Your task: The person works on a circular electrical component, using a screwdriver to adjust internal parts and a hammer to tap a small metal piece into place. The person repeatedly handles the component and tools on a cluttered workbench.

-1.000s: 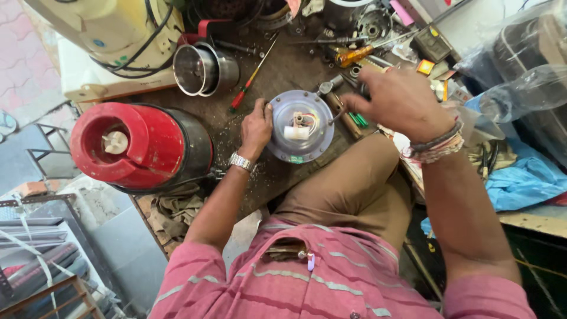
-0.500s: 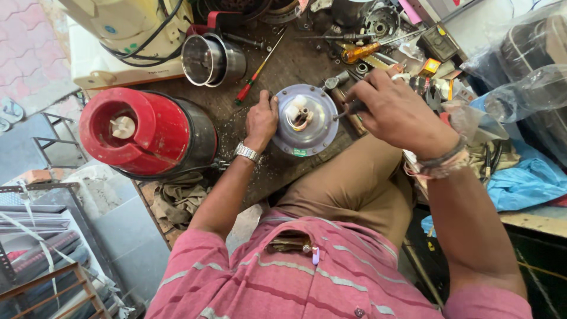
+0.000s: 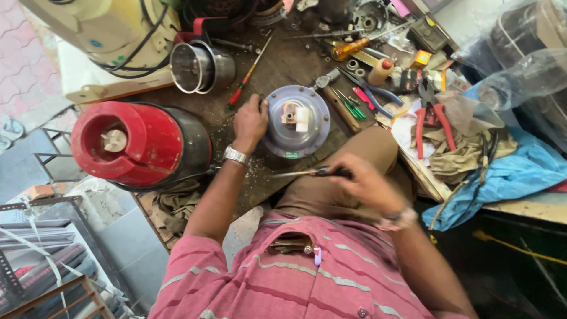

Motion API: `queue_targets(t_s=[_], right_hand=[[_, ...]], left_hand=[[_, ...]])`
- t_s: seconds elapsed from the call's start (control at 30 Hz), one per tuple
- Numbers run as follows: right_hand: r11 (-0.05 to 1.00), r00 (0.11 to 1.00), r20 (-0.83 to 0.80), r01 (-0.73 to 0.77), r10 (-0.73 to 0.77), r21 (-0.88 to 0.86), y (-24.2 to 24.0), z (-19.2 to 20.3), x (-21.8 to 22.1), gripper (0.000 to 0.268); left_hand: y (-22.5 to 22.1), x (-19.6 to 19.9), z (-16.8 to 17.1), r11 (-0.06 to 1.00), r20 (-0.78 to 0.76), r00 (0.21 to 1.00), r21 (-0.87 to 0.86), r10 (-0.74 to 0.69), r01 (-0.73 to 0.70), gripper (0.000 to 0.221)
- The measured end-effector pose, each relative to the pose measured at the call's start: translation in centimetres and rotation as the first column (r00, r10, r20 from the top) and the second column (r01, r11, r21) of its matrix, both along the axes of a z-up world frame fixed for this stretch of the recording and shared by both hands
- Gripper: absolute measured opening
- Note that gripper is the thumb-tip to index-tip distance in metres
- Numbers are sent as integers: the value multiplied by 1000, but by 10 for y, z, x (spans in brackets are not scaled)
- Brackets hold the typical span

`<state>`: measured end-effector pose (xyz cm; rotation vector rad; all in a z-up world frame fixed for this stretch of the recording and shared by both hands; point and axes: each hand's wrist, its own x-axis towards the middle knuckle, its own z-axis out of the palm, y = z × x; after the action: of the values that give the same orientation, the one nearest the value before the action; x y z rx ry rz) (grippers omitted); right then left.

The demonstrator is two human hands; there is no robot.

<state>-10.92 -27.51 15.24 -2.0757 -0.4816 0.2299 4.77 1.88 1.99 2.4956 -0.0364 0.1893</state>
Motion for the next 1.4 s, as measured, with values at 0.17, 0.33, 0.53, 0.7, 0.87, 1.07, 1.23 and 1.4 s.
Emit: queue_targets(t_s=[0.17,0.33,0.53,0.7,0.87,1.07,1.23,1.4], right_hand=[[936,917,357,-48,180,-349,32,-60,8,19],[950,912,329,-157,244,-269,26,-62,20,19],[988,964,218,141,-152,65,8,-65,16,15],[959,956,158,216,-246,184,6,-60,18,15],[954,956,131,238,-263,183,7,-56,24,16],[968,942,223,238,-250,80,20,-52,19,12],[967,918,306,253,-253,38,26,-45,13,10],[967,922,292,252,-255,47,26,-46,10,11]], left_hand=[[-8,18,18,1000,8,1000,14,-28,28,30],[-22,35,50,988,133,982,-50,-135,143,29],[-35,56,63,973,118,975,-117,-186,200,20],[-53,37,118,945,209,950,-183,-233,272,18],[-57,-71,222,515,323,697,-493,-640,701,19],[-75,-131,294,-614,665,-354,-200,-657,764,33],[-95,-142,291,-561,547,-343,-299,-763,772,32],[-99,-149,272,-501,503,-263,-428,-824,752,32]])
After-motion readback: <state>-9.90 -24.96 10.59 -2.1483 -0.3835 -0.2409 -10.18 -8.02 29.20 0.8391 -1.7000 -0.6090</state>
